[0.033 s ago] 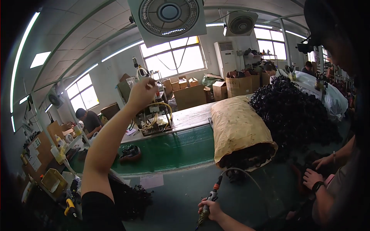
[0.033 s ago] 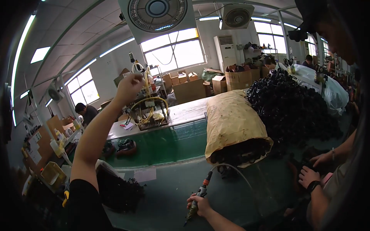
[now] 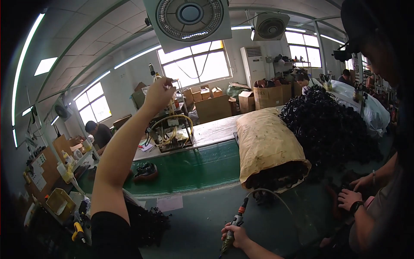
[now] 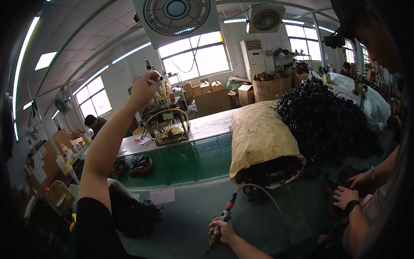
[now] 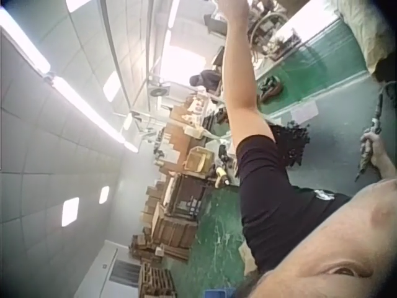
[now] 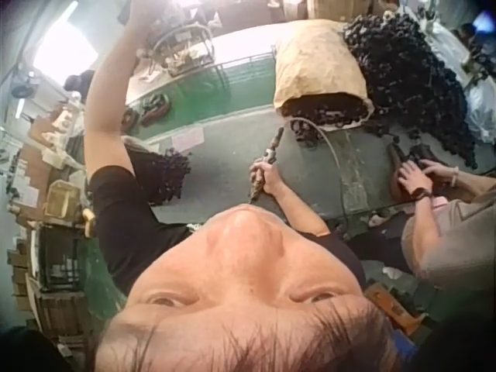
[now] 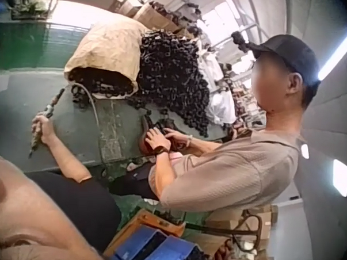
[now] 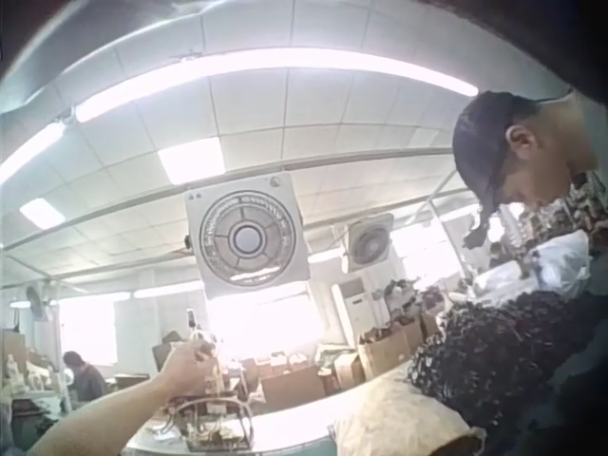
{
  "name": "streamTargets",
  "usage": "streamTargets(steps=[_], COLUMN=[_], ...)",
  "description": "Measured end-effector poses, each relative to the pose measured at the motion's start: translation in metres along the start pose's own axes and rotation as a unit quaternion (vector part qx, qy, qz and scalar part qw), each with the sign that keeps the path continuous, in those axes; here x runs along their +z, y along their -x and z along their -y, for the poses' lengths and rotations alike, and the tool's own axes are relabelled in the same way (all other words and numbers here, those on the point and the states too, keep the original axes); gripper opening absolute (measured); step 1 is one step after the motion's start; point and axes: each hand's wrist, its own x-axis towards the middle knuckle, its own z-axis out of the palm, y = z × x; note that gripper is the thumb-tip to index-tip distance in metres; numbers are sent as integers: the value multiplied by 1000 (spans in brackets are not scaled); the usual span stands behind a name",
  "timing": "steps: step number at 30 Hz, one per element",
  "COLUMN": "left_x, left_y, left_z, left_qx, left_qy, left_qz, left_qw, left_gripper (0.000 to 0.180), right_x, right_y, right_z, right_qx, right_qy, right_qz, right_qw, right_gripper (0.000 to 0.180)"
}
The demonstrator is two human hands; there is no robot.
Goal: Assembling components onto bicycle seats using a pneumatic screwdriver on a factory production line.
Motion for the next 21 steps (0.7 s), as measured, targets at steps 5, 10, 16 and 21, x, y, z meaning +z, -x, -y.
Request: streamTargets(steps=[5,10,16,21], left_x=[-4,18,37,54], left_y=[-142,-190,-232,-261], left_z=[-3,13,63,79], left_qx=[-155,-246,-197,-157], left_qy=[102,304,407,444], left_qz=[-38,-36,-32,-36], left_qw=[982,920,891,881], left_gripper=[41,35,36,47], right_x=[1,-2,3,5], right_y=[4,8,8,11], right_z=[10,9,12,18], right_qx=[22,15,15,21], right_qy=[-22,-22,-18,-60], right_qz=[-5,-9,-13,-10], right_qw=[1000,1000,1000,998], right_gripper=[20,22,20,22])
